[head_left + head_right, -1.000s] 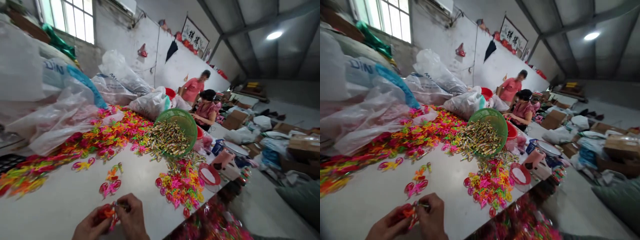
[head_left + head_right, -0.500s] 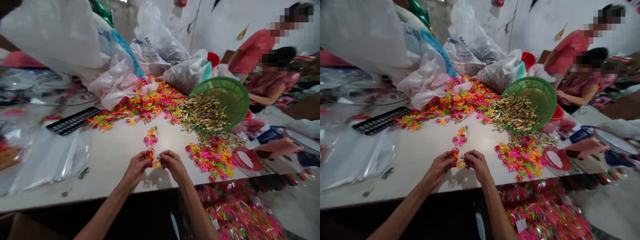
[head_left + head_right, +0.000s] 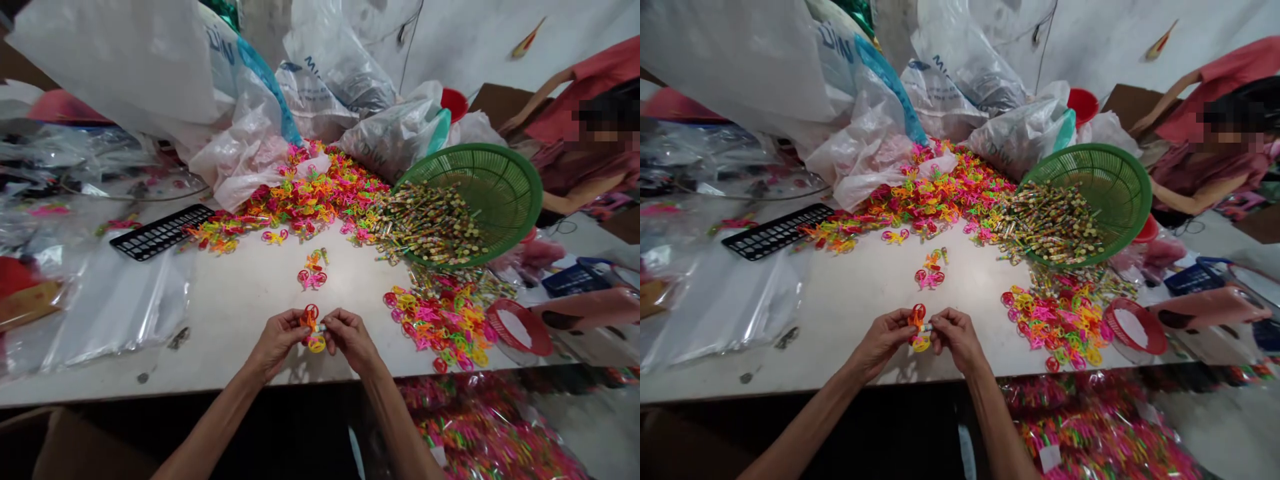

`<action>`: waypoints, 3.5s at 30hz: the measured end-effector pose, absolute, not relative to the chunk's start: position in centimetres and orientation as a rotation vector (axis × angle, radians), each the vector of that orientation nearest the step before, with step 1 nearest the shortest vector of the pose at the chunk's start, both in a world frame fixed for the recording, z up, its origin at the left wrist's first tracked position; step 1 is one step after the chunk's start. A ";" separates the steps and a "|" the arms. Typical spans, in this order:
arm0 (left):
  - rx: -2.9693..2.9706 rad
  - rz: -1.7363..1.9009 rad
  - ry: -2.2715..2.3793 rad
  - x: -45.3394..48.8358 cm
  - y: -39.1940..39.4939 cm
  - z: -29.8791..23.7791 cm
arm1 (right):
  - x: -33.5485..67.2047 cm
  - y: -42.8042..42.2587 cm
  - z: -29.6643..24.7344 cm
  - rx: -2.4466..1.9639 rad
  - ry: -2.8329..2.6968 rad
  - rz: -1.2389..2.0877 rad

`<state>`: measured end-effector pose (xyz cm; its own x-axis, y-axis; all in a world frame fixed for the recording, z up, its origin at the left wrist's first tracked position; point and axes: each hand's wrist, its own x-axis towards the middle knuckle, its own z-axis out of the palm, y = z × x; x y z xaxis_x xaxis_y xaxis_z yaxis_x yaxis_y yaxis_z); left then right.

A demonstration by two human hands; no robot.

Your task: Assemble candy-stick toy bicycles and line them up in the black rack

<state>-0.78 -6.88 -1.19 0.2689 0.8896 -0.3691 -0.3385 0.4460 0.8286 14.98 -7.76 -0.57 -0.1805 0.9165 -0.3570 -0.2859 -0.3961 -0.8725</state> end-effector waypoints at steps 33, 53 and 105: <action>0.710 0.886 1.016 -0.7 -3.6 -0.9 | 15.1 -4.3 -1.5 -1.165 -0.805 1.619; 0.568 0.933 0.882 -1.4 -5.1 -0.9 | 14.1 -5.3 -0.6 -1.189 -0.909 1.498; 2.497 0.598 1.443 -0.1 1.5 -3.5 | 22.2 0.9 -2.4 -1.995 -1.771 0.469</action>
<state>-0.13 1.55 -3.51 0.4427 0.8624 0.2455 0.7830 -0.5052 0.3628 22.22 0.92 -2.39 0.1270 0.9914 0.0308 0.8462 -0.0921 -0.5248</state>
